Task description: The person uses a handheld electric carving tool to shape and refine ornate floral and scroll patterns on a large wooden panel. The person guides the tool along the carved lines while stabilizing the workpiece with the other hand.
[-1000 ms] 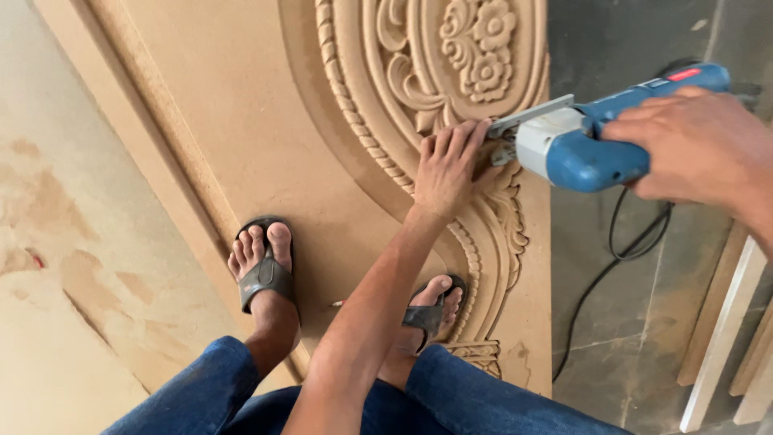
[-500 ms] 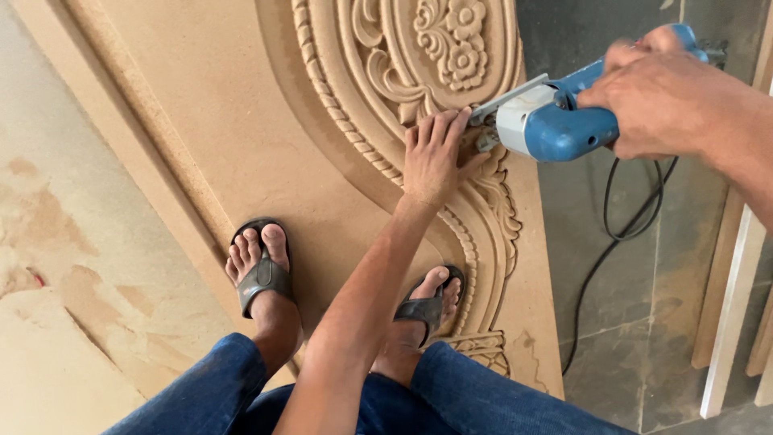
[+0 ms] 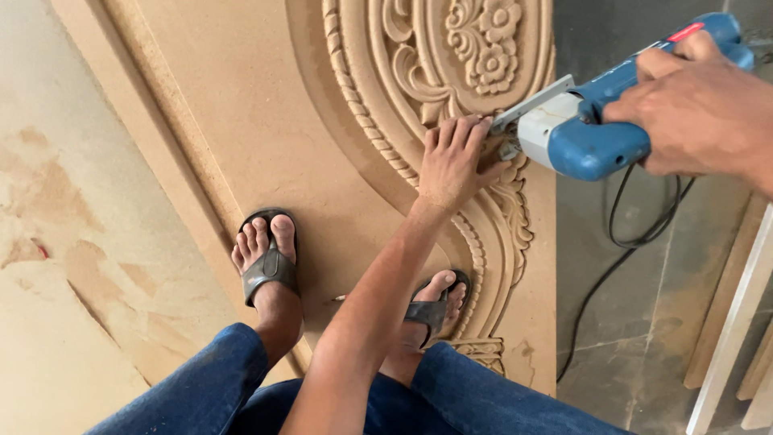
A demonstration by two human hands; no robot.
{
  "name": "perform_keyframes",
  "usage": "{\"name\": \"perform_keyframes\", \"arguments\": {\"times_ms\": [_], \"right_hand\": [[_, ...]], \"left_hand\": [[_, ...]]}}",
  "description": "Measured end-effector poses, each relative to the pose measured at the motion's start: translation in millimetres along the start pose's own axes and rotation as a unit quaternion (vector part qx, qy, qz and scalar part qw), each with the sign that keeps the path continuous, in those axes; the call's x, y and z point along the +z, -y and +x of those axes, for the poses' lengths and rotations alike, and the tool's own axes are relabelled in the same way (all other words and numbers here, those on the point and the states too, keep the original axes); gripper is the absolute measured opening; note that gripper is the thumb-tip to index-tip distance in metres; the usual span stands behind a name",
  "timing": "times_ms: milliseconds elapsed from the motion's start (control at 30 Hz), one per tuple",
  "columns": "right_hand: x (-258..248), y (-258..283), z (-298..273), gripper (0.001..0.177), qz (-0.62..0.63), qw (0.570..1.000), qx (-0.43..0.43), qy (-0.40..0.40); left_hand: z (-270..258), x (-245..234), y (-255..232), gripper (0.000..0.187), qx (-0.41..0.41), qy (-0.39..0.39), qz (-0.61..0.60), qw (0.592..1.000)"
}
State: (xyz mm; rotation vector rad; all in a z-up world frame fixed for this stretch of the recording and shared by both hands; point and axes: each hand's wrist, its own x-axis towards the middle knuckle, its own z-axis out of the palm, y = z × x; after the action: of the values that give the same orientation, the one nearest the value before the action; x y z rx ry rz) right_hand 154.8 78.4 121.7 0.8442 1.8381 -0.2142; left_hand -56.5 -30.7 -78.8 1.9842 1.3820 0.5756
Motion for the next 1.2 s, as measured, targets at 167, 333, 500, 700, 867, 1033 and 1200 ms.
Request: {"name": "perform_keyframes", "arguments": {"times_ms": [167, 333, 500, 700, 867, 1033, 1200], "right_hand": [[6.2, -0.6, 7.7, 0.034, 0.003, 1.000, -0.003, 0.004], [13.2, -1.8, 12.7, 0.041, -0.004, 1.000, -0.008, 0.001], [14.0, -2.2, 18.0, 0.053, -0.034, 0.999, -0.021, 0.018], [17.2, 1.3, 15.8, 0.043, -0.026, 1.000, -0.005, 0.004], [21.4, -0.9, 21.6, 0.050, -0.034, 0.999, -0.026, 0.014], [27.1, -0.2, 20.8, 0.043, -0.028, 0.999, -0.019, -0.011], [27.9, -0.6, 20.2, 0.045, -0.014, 1.000, -0.024, -0.002]], "left_hand": [[-0.3, 3.0, 0.6, 0.077, -0.010, 0.001, 0.005, 1.000], [0.1, 5.3, 2.8, 0.078, -0.022, 0.018, -0.001, 1.000], [2.3, 3.9, 3.7, 0.078, -0.019, 0.025, -0.003, 1.000], [2.8, 3.5, 3.0, 0.079, -0.023, 0.033, 0.002, 0.999], [3.8, 1.9, 3.0, 0.075, -0.027, 0.037, -0.005, 0.999], [5.0, -0.2, 2.6, 0.073, -0.031, 0.041, -0.011, 0.999], [4.7, -1.1, 0.9, 0.076, -0.032, 0.035, -0.002, 0.999]]}}
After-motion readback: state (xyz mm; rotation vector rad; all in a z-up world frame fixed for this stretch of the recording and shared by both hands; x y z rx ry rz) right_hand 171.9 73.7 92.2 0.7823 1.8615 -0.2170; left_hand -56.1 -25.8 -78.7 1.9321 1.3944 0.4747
